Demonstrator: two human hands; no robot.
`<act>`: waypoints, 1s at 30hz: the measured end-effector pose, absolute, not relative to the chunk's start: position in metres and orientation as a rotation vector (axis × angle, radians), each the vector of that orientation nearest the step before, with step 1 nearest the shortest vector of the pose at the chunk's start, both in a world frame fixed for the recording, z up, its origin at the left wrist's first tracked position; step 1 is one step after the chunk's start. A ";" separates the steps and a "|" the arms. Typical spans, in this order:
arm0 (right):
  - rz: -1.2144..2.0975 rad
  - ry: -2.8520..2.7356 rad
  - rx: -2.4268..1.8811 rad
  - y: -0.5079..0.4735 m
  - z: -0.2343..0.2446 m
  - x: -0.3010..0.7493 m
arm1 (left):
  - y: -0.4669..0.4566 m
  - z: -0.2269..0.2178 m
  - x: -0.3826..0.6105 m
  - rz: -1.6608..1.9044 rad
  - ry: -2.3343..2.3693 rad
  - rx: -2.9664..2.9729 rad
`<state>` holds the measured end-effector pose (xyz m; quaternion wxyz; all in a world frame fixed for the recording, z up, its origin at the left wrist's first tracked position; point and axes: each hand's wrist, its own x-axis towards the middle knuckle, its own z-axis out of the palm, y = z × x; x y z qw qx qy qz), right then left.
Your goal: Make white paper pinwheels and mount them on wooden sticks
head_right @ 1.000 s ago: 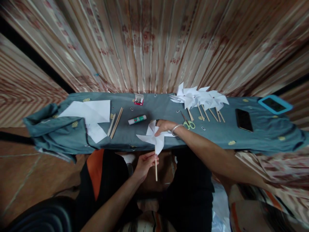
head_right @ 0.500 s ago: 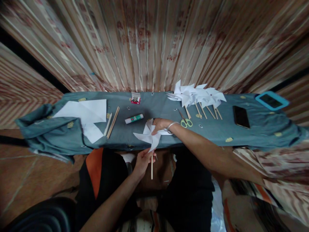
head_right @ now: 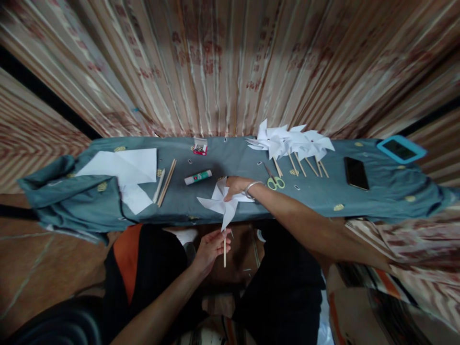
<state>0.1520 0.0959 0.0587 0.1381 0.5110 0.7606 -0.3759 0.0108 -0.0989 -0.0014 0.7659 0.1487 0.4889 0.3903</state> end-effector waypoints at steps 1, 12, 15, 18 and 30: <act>-1.106 2.186 1.487 0.096 0.058 0.152 | -0.100 -0.001 0.010 0.849 1.057 0.325; -1.327 2.185 1.621 0.078 0.072 0.173 | -0.096 -0.002 0.012 0.901 1.033 0.418; -1.522 2.165 1.696 0.072 0.075 0.182 | -0.093 0.000 0.013 0.900 1.045 0.424; -1.715 2.153 1.819 0.068 0.075 0.189 | -0.089 0.002 0.013 0.913 1.026 0.441; -1.924 2.201 3.141 0.038 0.030 0.209 | -0.049 0.039 0.020 1.039 0.995 0.440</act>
